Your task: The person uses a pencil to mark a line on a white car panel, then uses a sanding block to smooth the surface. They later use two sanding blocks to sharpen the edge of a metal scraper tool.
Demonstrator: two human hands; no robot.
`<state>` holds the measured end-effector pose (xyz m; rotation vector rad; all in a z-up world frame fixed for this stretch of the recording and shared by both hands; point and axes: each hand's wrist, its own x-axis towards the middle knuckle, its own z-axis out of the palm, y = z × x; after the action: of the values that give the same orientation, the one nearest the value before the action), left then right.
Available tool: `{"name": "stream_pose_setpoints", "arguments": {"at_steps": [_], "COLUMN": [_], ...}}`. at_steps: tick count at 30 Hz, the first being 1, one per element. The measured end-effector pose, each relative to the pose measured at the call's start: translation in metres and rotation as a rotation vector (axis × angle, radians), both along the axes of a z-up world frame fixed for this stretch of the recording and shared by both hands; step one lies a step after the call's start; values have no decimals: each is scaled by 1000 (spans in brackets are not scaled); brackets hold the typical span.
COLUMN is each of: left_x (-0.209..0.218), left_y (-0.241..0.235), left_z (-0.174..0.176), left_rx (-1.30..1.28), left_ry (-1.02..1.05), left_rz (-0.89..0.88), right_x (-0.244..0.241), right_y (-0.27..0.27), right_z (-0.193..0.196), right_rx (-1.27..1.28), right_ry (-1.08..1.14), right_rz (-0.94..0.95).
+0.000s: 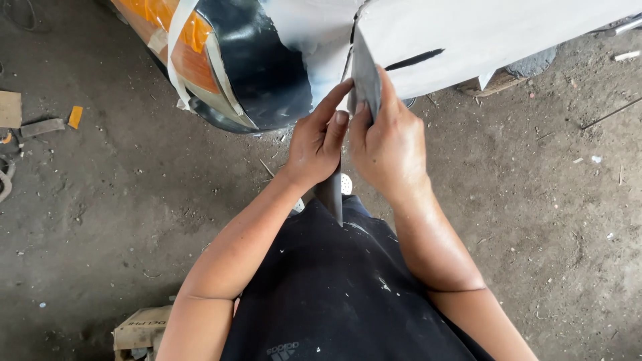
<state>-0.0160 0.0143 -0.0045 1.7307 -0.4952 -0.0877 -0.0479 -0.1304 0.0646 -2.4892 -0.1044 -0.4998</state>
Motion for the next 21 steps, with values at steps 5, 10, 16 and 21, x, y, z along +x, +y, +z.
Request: {"name": "stream_pose_setpoints", "arguments": {"at_steps": [5,10,16,21], "left_x": [-3,1,5,6], "left_y": [2,0,0,2], "left_z": [-1,6,8,11], "left_rx": [-16,15,-4,-2], "left_ry": [30,35,15,-33], "left_rz": [-14,-30,-22,-11], "right_x": [2,6,13,14], "right_y": [12,9,10,9], "right_z": [13,17,14,20], "right_rx": [-30,-95,-149,-80], "right_ry": [110,150,66,127], "right_rz": [-14,-23,-23,-35]}}
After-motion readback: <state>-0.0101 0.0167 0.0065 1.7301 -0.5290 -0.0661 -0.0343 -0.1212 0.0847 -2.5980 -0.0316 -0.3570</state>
